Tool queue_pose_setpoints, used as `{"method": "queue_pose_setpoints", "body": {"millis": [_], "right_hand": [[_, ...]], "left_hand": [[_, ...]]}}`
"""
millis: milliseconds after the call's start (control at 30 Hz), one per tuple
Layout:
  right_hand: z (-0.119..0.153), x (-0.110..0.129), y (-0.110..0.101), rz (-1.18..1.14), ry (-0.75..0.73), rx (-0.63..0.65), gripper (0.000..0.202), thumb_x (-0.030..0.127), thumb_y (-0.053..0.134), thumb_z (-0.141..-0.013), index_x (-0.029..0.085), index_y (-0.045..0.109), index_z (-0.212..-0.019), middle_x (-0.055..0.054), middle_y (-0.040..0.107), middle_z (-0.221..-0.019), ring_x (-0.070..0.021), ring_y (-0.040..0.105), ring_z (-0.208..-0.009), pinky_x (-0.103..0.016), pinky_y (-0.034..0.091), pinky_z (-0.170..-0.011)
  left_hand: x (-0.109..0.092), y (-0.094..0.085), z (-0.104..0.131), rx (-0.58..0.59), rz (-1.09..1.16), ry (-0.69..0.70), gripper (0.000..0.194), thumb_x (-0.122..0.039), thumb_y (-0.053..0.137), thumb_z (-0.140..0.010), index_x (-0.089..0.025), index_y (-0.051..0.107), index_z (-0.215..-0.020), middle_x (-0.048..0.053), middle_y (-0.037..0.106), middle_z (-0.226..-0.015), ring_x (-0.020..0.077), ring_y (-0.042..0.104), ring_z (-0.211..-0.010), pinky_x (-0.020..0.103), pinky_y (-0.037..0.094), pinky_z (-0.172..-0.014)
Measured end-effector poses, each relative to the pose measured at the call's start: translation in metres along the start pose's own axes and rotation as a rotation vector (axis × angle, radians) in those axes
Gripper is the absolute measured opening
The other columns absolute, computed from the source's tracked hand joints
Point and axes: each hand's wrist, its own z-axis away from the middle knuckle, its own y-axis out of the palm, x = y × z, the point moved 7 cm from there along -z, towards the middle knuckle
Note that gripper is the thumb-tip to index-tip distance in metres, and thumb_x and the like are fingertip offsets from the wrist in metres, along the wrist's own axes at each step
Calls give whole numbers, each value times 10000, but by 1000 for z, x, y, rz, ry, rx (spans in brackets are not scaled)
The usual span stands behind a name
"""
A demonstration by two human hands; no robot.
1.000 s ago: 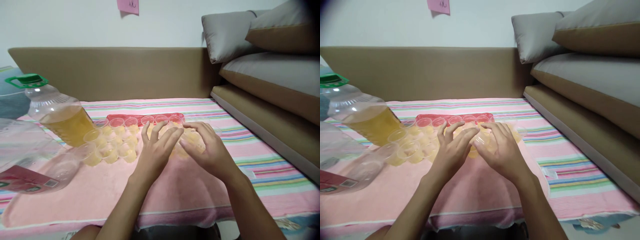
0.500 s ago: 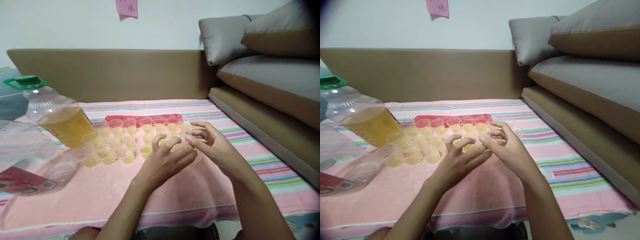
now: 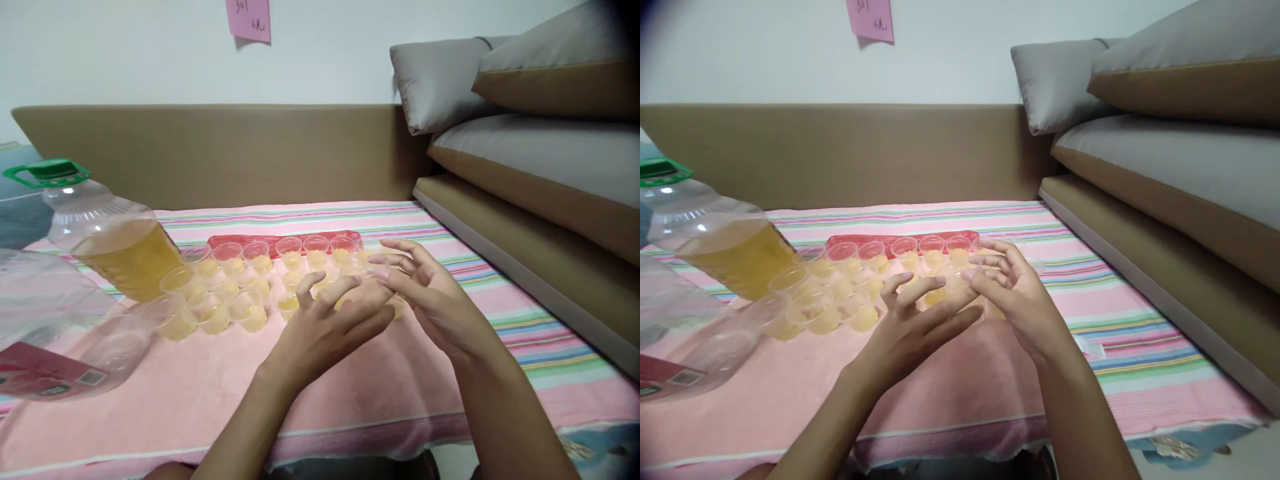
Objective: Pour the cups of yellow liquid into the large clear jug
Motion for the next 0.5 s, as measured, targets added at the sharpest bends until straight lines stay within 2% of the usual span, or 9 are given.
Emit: {"method": "queue_pose_setpoints", "body": {"millis": [67, 133, 200, 267, 367, 400, 433, 500], "right_hand": [[-2, 2, -6, -8, -56, -52, 616, 528, 907, -829, 330, 628, -1342, -88, 757, -1321, -293, 742, -1245, -524, 608, -1083], [-4, 4, -16, 20, -136, -131, 604, 541, 877, -860, 356, 603, -1365, -83, 743, -1336, -296, 739, -1264, -532, 610, -1078], [-6, 8, -32, 52, -227, -231, 582, 534, 852, -884, 367, 588, -1375, -91, 725, -1362, -307, 721, -1307, -557, 599, -1088], [-6, 13, -54, 55, -318, -365, 572, 499, 870, -871, 349, 597, -1351, -115, 715, -1357, -327, 693, -1353, -588, 570, -1115], [0, 18, -100, 73, -445, -631, 602, 440, 957, -783, 308, 635, -1274, -160, 716, -1302, -364, 686, -1354, -604, 547, -1131], [4, 18, -116, 104, -476, -720, 617, 432, 982, -749, 303, 648, -1251, -171, 718, -1289, -374, 696, -1336, -599, 551, -1125], [8, 16, -132, 145, -497, -800, 627, 431, 1000, -724, 303, 662, -1236, -179, 721, -1279, -379, 707, -1317, -589, 557, -1119], [14, 6, -161, 232, -488, -906, 653, 430, 1031, -671, 326, 685, -1215, -179, 726, -1279, -385, 737, -1259, -567, 580, -1078]], "left_hand": [[3, -2, 2, -35, 37, -38, 371, -113, 683, -1000, -417, 707, -1211, -120, 774, -1347, 215, 559, -1248, 456, 343, -1170], [6, -7, 3, -80, 92, -89, 374, -89, 685, -949, -371, 675, -1196, -55, 785, -1288, 239, 533, -1237, 477, 376, -1150], [4, -16, 2, -132, 161, -120, 349, -105, 709, -907, -313, 645, -1180, 12, 782, -1181, 252, 521, -1185, 466, 443, -1067], [-7, -25, 1, -184, 264, -126, 312, -141, 735, -898, -270, 641, -1166, 32, 768, -1076, 240, 522, -1108, 428, 484, -960], [-40, -30, 8, -224, 462, -95, 144, -218, 737, -960, -254, 706, -1095, -22, 745, -928, 185, 550, -946, 383, 496, -854], [-55, -24, 14, -184, 513, -83, 84, -231, 761, -974, -271, 737, -1044, -56, 737, -909, 158, 549, -880, 364, 497, -813], [-74, -19, 22, -151, 546, -10, 95, -214, 784, -972, -296, 763, -1016, -88, 745, -949, 131, 556, -855, 333, 503, -787], [-107, -6, 44, -136, 567, 92, 165, -235, 840, -943, -283, 730, -831, -106, 711, -920, 99, 530, -777, 284, 485, -688]]}}
